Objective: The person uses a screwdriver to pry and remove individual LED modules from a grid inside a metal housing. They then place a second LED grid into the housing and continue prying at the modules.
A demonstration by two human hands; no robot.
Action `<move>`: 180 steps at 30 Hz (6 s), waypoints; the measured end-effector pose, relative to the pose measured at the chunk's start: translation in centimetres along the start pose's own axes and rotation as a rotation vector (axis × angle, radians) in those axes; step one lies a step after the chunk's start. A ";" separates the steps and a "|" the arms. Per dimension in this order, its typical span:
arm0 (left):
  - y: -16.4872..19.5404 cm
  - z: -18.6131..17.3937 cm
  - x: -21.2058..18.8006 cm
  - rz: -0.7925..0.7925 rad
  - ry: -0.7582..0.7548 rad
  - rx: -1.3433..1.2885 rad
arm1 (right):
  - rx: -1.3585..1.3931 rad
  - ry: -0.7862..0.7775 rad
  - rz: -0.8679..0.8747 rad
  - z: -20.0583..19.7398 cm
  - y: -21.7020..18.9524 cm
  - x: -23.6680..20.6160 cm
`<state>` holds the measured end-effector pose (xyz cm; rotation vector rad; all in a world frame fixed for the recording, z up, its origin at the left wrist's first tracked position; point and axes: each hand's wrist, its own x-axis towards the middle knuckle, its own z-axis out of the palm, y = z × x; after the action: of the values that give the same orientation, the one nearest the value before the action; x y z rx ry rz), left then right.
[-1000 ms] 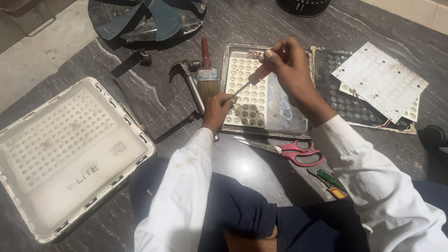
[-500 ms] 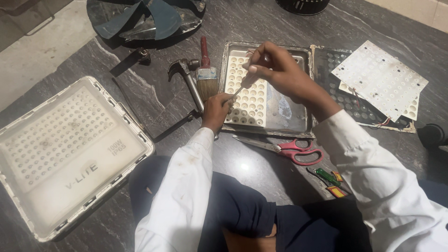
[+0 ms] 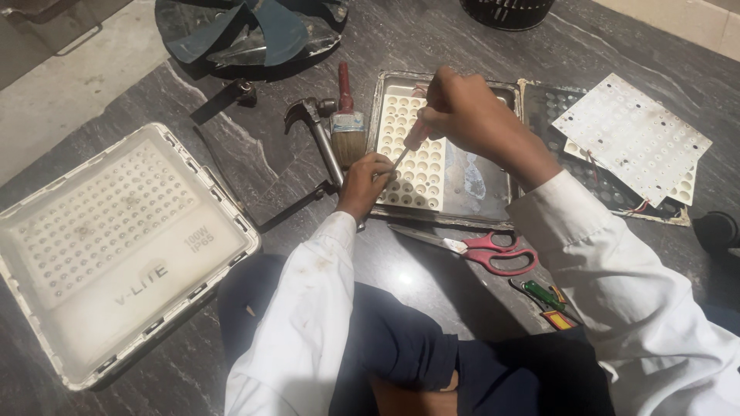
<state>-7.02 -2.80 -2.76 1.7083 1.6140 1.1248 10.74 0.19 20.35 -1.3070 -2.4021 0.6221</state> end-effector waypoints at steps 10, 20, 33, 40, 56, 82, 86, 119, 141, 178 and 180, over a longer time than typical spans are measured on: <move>0.5 -0.5 -0.3 0.036 -0.063 0.020 | 0.013 -0.017 0.000 1.1 2.0 0.7; 1.2 -1.3 -0.1 -0.055 -0.194 -0.122 | 0.007 -0.019 -0.095 3.0 1.9 1.1; 0.2 -0.5 0.9 -0.038 0.057 -0.310 | -0.063 -0.118 -0.286 3.6 1.2 3.5; 1.1 -0.6 1.1 -0.087 0.130 -0.022 | -0.169 -0.068 -0.052 4.0 2.1 4.1; 0.6 1.6 3.5 -0.325 0.271 0.309 | -0.014 -0.138 -0.354 3.8 0.7 3.0; -0.2 1.9 2.4 -0.167 0.382 0.109 | -0.325 0.035 -0.352 5.2 2.1 4.0; 0.6 1.5 2.6 -0.212 0.363 0.145 | -0.165 -0.011 -0.609 3.8 1.6 3.7; 0.7 1.6 2.1 -0.201 0.229 -0.119 | -0.095 -0.166 -0.353 2.2 0.8 3.5; -0.5 2.5 2.7 -0.133 0.291 0.030 | -0.185 -0.117 -0.588 3.0 1.5 3.9; -0.3 2.5 2.4 -0.013 0.375 0.115 | -0.396 -0.143 -0.596 2.5 -0.4 3.9; -0.1 2.4 2.3 0.000 0.371 0.030 | -0.421 -0.212 -0.490 1.7 0.0 3.6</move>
<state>-5.15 -0.14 -3.60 1.5839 1.8539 1.4930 8.02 2.81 19.19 -0.7481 -2.9909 0.1213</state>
